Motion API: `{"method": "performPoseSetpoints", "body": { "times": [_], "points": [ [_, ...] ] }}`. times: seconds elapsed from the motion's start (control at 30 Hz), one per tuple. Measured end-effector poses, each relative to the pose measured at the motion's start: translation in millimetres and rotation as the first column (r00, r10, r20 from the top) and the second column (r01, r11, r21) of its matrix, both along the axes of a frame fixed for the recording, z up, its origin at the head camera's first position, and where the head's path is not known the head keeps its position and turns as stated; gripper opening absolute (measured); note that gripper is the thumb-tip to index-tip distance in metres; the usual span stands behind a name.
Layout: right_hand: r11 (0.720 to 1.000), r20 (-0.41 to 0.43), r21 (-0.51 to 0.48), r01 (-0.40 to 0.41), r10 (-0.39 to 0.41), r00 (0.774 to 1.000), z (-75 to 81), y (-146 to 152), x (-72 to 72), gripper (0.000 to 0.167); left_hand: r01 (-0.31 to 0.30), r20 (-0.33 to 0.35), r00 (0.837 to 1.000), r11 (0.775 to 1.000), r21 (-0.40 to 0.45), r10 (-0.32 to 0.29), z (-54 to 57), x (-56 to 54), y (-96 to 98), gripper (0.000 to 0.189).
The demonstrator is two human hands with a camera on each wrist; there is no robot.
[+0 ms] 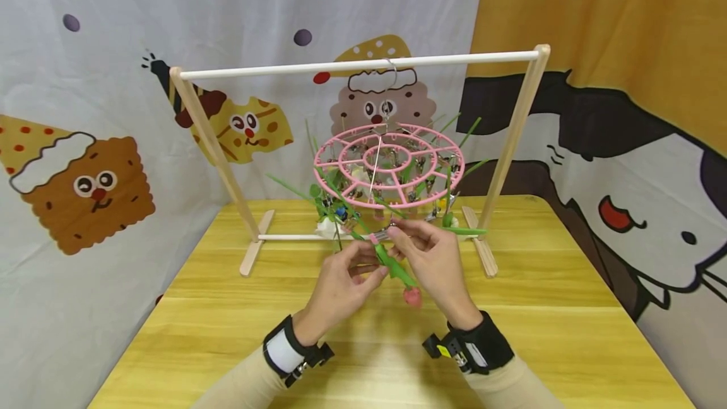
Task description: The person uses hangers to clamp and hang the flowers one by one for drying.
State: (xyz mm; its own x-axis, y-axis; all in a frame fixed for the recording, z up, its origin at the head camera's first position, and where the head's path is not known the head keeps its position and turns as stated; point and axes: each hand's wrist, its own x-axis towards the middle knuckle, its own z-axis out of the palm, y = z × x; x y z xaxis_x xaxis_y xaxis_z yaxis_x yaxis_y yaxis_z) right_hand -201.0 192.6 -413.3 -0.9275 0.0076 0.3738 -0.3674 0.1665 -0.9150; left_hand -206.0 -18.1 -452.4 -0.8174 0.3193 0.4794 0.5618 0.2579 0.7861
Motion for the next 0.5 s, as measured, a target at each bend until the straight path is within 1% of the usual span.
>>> {"method": "performPoseSetpoints", "body": {
  "times": [0.13,0.3,0.5],
  "points": [
    [1.000,0.021,0.004,0.000,0.000,1.000,-0.6,3,3.1,0.036,0.003,0.000,1.000,1.000,-0.012,-0.003,-1.0,0.4,-3.0,0.037],
    [1.000,0.066,0.003,0.003,-0.004,0.998,-1.6,7,6.8,0.041,-0.009,0.013,1.000,1.000,-0.022,0.009,-1.4,1.1,-7.8,0.036],
    [1.000,0.049,0.002,-0.003,0.003,0.999,-5.4,11,7.3,0.042,0.005,0.038,0.999,1.000,-0.013,-0.004,-3.9,0.6,-15.4,0.035]
  ]
}}
